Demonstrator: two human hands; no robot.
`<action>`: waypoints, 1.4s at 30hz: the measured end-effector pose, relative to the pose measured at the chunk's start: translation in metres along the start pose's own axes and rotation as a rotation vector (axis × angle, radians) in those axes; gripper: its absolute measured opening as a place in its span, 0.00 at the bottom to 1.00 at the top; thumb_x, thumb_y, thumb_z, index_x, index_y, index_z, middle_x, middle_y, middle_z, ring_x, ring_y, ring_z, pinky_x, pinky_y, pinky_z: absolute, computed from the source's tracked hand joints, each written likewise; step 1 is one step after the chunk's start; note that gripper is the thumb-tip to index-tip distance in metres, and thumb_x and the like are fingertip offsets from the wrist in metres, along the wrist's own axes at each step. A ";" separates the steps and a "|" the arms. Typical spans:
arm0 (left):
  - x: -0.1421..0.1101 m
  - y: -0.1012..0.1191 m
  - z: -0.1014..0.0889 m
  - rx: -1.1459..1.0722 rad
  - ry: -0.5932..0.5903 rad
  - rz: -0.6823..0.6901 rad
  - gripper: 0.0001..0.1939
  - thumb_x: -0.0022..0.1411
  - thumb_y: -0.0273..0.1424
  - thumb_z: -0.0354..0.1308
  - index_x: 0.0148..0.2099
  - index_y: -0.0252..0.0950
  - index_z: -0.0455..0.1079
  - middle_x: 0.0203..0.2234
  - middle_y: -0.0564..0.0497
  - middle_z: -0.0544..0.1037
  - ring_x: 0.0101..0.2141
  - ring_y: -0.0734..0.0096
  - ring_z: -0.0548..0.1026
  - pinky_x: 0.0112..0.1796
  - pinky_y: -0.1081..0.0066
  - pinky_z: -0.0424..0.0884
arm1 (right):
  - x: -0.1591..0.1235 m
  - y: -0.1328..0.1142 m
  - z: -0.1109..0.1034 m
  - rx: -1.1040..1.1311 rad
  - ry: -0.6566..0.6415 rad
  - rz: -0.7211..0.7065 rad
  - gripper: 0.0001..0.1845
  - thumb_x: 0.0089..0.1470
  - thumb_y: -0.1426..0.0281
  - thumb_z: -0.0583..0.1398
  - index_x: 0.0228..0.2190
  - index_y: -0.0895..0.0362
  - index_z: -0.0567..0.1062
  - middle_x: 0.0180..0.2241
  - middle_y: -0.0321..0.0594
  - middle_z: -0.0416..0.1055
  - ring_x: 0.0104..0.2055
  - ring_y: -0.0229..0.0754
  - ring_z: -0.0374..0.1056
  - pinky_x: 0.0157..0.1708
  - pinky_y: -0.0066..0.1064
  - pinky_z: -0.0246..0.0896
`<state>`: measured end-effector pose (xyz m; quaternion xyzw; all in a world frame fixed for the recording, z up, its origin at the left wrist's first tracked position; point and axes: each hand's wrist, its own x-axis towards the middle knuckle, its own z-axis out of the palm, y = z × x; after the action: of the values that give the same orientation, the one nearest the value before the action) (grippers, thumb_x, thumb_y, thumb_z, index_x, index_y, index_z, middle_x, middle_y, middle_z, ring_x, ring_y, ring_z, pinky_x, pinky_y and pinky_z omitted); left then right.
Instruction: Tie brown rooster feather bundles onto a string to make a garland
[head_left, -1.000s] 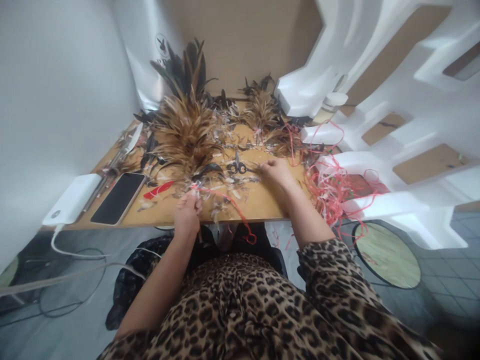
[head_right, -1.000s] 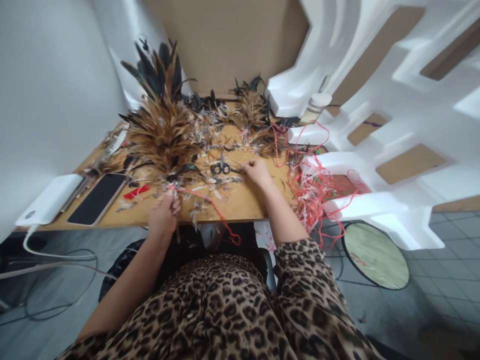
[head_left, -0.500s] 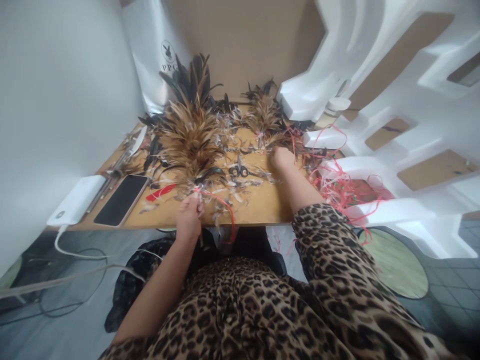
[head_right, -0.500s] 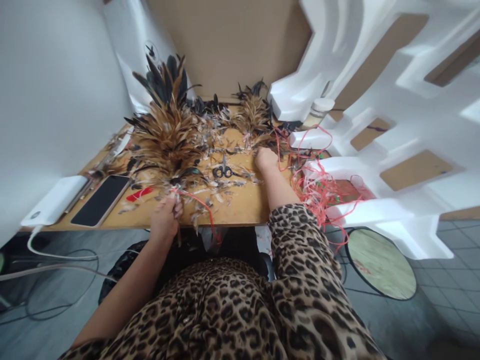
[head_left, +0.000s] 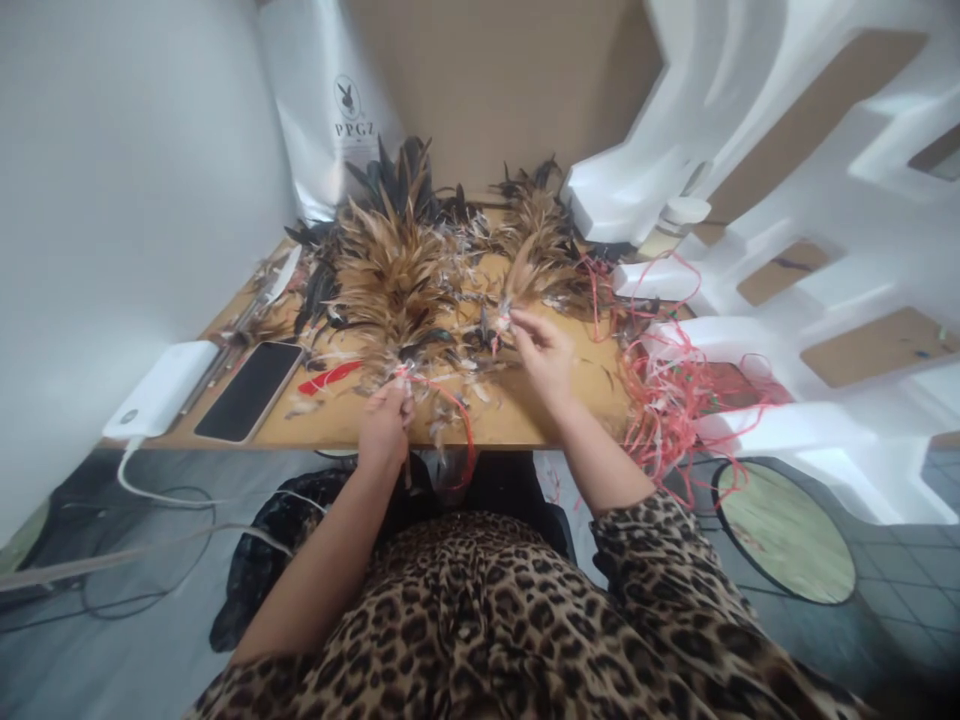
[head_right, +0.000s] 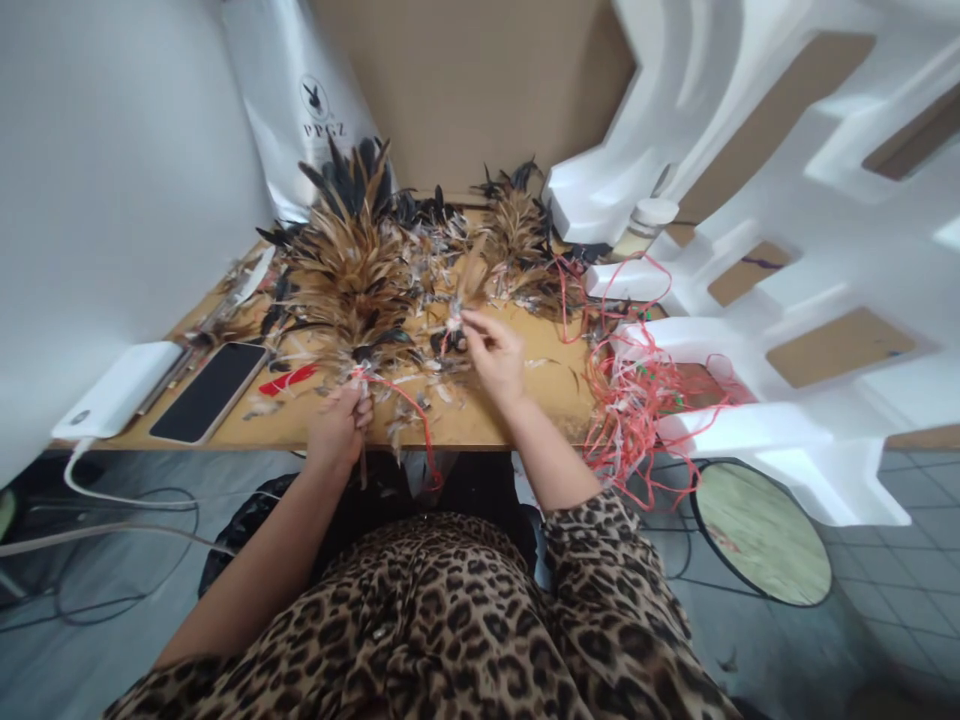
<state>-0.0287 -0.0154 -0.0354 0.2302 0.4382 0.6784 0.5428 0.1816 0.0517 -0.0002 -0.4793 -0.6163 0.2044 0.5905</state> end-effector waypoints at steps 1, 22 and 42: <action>0.000 0.000 0.000 0.007 -0.003 -0.004 0.14 0.45 0.34 0.66 0.26 0.31 0.65 0.17 0.57 0.63 0.16 0.85 0.57 0.15 0.82 0.47 | -0.010 -0.009 0.008 0.037 -0.019 -0.027 0.15 0.53 0.62 0.59 0.39 0.55 0.79 0.40 0.43 0.77 0.42 0.42 0.72 0.46 0.34 0.66; -0.005 0.000 0.001 -0.029 -0.017 0.009 0.15 0.47 0.39 0.66 0.29 0.30 0.70 0.20 0.53 0.69 0.18 0.83 0.59 0.17 0.79 0.50 | -0.065 -0.027 0.115 0.664 -0.195 0.452 0.13 0.40 0.65 0.65 0.28 0.56 0.68 0.25 0.31 0.69 0.26 0.32 0.64 0.30 0.26 0.62; -0.014 -0.001 0.000 0.112 -0.004 0.122 0.14 0.50 0.39 0.65 0.30 0.32 0.72 0.18 0.56 0.67 0.17 0.84 0.57 0.18 0.81 0.53 | -0.059 -0.037 0.098 0.616 -0.490 0.725 0.25 0.36 0.59 0.67 0.34 0.55 0.63 0.24 0.29 0.67 0.21 0.31 0.61 0.20 0.23 0.54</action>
<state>-0.0242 -0.0284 -0.0345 0.2881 0.4596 0.6841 0.4876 0.0692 0.0162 -0.0227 -0.4041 -0.4427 0.6726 0.4340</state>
